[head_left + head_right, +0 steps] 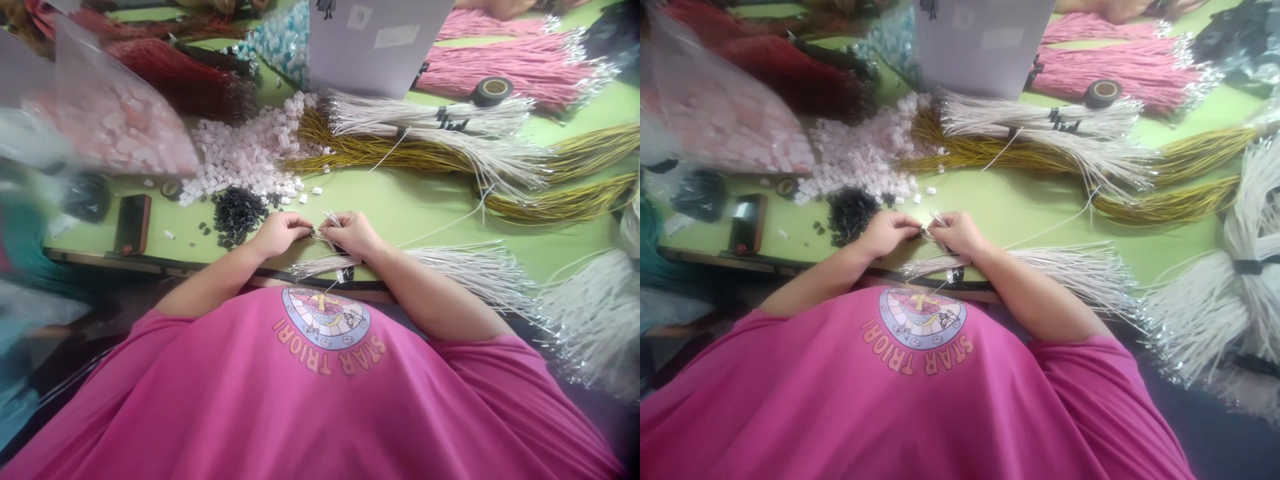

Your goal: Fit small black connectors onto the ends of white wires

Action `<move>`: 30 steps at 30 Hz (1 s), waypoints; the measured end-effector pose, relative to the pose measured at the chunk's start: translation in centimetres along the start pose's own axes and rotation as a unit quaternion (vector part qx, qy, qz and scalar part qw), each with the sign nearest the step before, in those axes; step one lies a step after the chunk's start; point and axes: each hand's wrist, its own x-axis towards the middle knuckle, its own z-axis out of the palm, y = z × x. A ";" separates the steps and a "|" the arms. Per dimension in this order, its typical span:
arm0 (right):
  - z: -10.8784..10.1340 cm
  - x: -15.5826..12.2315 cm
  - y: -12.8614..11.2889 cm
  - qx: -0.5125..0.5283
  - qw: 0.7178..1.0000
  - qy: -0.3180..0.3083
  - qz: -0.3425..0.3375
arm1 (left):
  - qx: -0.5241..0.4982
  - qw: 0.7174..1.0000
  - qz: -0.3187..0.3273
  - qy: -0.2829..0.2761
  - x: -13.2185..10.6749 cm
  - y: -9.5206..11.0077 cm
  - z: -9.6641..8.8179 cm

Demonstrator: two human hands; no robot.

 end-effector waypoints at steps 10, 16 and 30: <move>0.2 0.0 0.3 -0.023 1.000 -0.002 0.000 | 0.000 1.000 -0.016 -0.014 0.0 0.3 0.7; -0.4 0.0 -0.1 -0.047 0.999 -0.001 -0.018 | 0.097 0.994 0.048 -0.002 -0.2 0.0 -1.1; -1.5 0.5 0.6 0.076 0.994 -0.058 0.046 | 0.452 0.889 0.076 0.012 0.5 -0.5 -4.1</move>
